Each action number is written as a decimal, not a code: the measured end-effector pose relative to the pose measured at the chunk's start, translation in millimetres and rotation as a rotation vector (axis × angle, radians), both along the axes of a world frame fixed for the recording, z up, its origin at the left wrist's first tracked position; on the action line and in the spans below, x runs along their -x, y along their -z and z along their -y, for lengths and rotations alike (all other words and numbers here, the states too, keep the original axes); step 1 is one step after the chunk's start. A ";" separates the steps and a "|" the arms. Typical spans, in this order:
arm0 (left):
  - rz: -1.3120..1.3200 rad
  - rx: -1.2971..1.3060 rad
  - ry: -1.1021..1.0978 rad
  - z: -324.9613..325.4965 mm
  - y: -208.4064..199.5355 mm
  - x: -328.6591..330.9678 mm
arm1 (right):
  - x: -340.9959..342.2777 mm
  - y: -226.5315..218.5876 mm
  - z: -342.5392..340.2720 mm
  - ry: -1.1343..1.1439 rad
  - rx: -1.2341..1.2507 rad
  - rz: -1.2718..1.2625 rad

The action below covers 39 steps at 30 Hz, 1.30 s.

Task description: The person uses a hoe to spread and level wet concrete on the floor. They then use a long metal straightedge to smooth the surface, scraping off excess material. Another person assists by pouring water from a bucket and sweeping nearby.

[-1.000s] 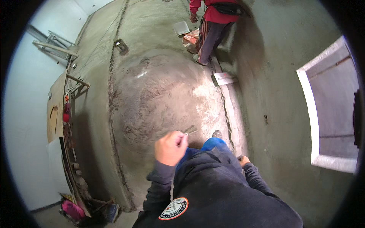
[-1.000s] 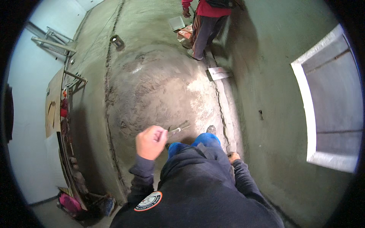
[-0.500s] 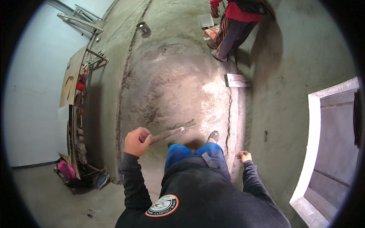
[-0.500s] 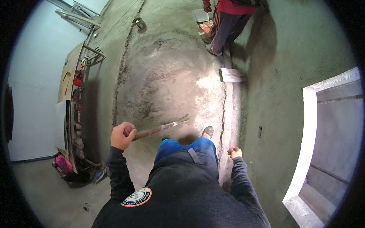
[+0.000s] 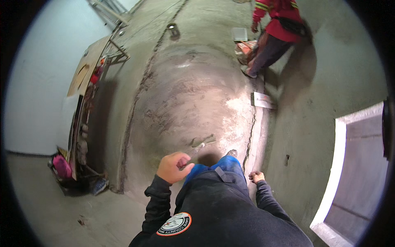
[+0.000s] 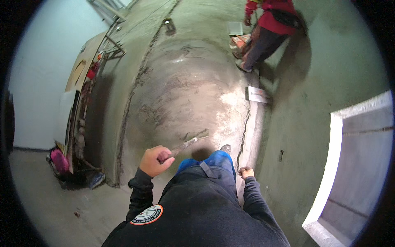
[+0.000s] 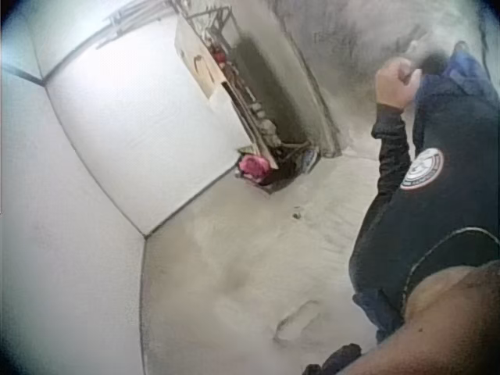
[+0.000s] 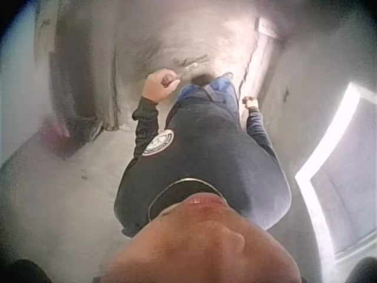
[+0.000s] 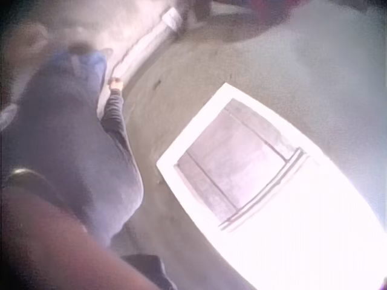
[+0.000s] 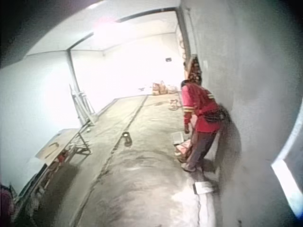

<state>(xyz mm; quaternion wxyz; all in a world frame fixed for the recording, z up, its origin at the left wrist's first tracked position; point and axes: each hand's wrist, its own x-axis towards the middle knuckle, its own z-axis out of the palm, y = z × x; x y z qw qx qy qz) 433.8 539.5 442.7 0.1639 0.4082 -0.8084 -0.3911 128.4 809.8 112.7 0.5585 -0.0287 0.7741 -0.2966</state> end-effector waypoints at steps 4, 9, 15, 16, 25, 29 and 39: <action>-0.188 0.011 -0.010 -20.1 8.9 -14.3 | -26.4 -8.2 22.4 -0.126 -0.019 -0.015; -0.367 0.101 -0.033 -40.7 19.8 -38.4 | -117.8 -140.9 98.3 -0.568 0.668 -0.487; -0.651 0.360 0.050 -71.6 43.6 -55.9 | -248.8 -246.5 153.9 -1.006 1.348 -0.563; -0.586 0.379 0.053 -78.7 38.0 -61.3 | -257.0 -243.5 147.4 -1.025 1.361 -0.550; -0.536 0.312 0.040 -117.5 58.2 -90.0 | -297.3 -239.0 112.7 -0.995 1.250 -0.465; -0.518 0.292 0.092 -129.6 74.2 -85.3 | -297.6 -239.0 107.0 -0.987 1.233 -0.452; -0.442 0.327 0.042 -145.2 83.6 -79.4 | -299.3 -239.2 108.8 -1.007 1.241 -0.413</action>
